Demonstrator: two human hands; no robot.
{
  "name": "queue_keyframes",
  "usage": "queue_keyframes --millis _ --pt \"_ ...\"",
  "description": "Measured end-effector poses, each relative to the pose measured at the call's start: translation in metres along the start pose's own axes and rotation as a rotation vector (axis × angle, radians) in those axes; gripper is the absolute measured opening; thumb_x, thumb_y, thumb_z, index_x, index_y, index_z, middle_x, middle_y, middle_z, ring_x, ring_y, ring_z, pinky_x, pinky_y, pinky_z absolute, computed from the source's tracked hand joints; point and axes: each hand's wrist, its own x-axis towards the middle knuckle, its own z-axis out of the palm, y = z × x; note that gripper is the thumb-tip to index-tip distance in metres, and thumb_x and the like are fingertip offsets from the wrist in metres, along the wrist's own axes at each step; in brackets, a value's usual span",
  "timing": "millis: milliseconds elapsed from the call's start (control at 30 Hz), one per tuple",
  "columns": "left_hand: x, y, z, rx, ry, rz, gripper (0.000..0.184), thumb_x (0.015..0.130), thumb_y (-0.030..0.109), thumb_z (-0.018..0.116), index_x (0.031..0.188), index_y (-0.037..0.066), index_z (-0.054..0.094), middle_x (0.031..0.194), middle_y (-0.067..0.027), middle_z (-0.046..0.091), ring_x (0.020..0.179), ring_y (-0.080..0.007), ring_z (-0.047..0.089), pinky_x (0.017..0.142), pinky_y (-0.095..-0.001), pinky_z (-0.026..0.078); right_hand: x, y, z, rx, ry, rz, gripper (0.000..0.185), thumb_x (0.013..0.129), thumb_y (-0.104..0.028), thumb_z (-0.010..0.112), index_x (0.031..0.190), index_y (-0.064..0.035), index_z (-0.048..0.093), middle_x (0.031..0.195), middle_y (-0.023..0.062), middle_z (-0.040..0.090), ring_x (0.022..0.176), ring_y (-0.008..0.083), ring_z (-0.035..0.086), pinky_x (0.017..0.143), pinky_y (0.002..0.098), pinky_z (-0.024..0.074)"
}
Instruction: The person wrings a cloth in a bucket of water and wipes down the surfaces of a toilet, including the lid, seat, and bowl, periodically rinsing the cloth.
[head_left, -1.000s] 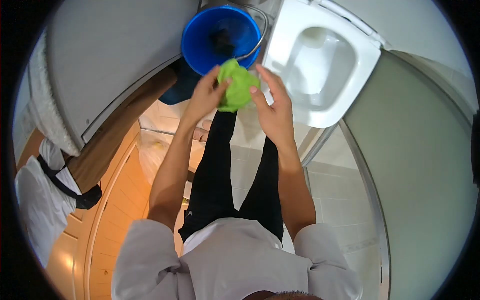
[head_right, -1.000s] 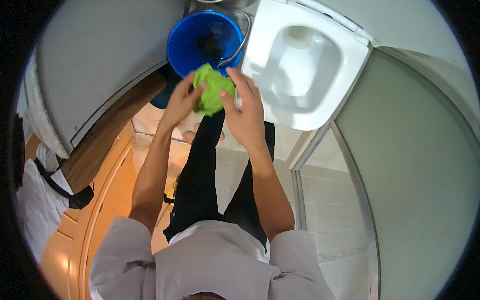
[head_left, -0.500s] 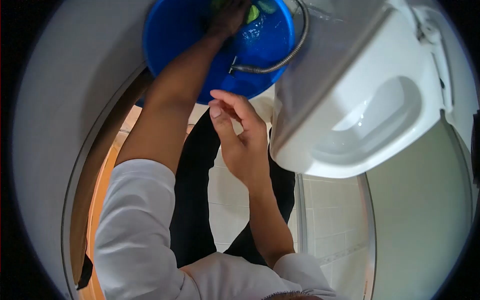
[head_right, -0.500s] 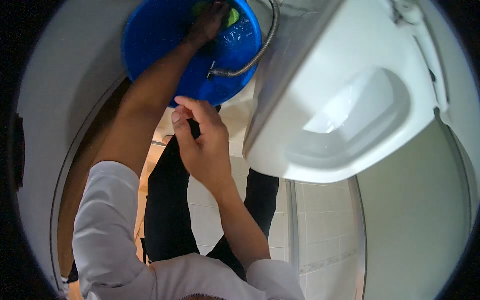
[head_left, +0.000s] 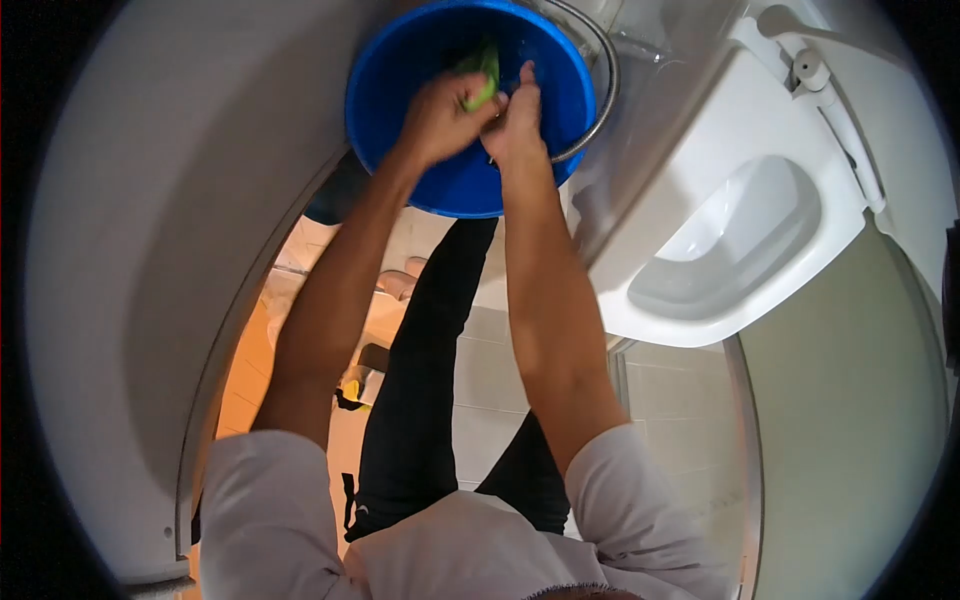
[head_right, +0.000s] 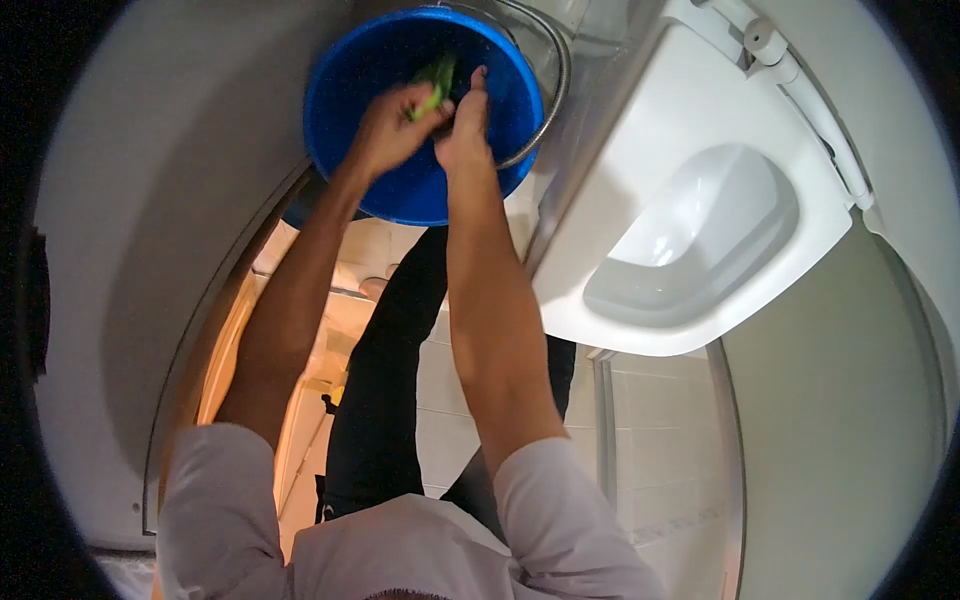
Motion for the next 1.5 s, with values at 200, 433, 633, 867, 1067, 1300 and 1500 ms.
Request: queue_keyframes --millis 200,433,633,867,1067,1300,1500 --pt "-0.017 0.032 0.046 -0.081 0.221 0.148 0.041 0.098 0.034 0.067 0.073 0.003 0.067 0.064 -0.0139 0.059 0.065 -0.0274 0.06 0.065 -0.0414 0.047 0.103 -0.006 -0.077 0.059 -0.729 0.321 0.038 0.107 -0.033 0.043 0.113 -0.0038 0.067 0.097 0.0116 0.072 0.084 0.0273 0.069 0.08 0.0401 0.0594" --pt "0.086 -0.066 0.071 0.033 0.189 -0.029 0.042 0.1 0.042 0.061 0.086 0.004 0.075 0.076 -0.018 0.069 0.071 -0.0352 0.067 0.069 -0.0456 0.052 -0.006 0.001 -0.023 -0.156 0.161 -0.173 0.025 0.105 -0.024 0.052 0.121 -0.0067 0.063 0.114 0.0102 0.066 0.099 0.0251 0.062 0.081 0.0424 0.0509" --pt "0.133 -0.203 0.094 0.425 0.302 0.279 0.038 0.103 0.035 0.055 0.126 0.008 0.069 0.117 -0.0203 0.071 0.106 -0.0366 0.07 0.093 -0.0456 0.054 -0.017 -0.013 -0.001 -0.609 0.256 -0.165 0.062 0.107 -0.036 0.054 0.162 -0.0188 0.03 0.16 0.0152 0.042 0.13 0.036 0.05 0.097 0.0452 0.047" --pt "0.066 -0.084 0.068 0.383 0.039 0.085 0.03 0.102 0.023 0.053 0.121 0.007 0.069 0.113 -0.0243 0.071 0.1 -0.0409 0.069 0.091 -0.0498 0.053 0.029 -0.008 -0.022 -0.441 0.368 -0.146 0.053 0.106 -0.039 0.053 0.152 -0.013 0.047 0.156 0.0156 0.045 0.138 0.0371 0.046 0.11 0.0593 0.0423" --pt "-0.026 0.026 0.066 -0.106 0.071 0.176 0.024 0.098 0.027 0.062 0.103 0.005 0.069 0.097 -0.0189 0.071 0.098 -0.0403 0.064 0.093 -0.0501 0.046 0.089 -0.021 -0.066 -0.322 -0.325 -0.138 0.049 0.104 -0.048 0.046 0.12 -0.0052 0.065 0.107 0.0154 0.069 0.094 0.0314 0.069 0.082 0.0486 0.0588" --pt "0.041 0.013 0.07 -0.127 0.523 0.006 0.041 0.097 0.036 0.069 0.117 0.001 0.064 0.1 -0.0192 0.07 0.09 -0.0334 0.065 0.092 -0.0453 0.047 0.017 -0.004 -0.023 -0.142 -0.077 -0.163 0.039 0.106 -0.029 0.05 0.134 -0.0028 0.057 0.126 0.0156 0.064 0.112 0.0324 0.065 0.097 0.0457 0.0569" --pt "0.053 0.019 0.045 -0.79 0.328 -0.413 0.039 0.104 0.038 0.061 0.102 -0.001 0.071 0.099 -0.0128 0.071 0.087 -0.0226 0.063 0.081 -0.0387 0.05 -0.016 -0.003 0.016 -0.234 -0.009 -0.227 0.028 0.101 -0.017 0.047 0.118 -0.0011 0.062 0.114 0.0164 0.067 0.099 0.0289 0.068 0.083 0.0455 0.0597"
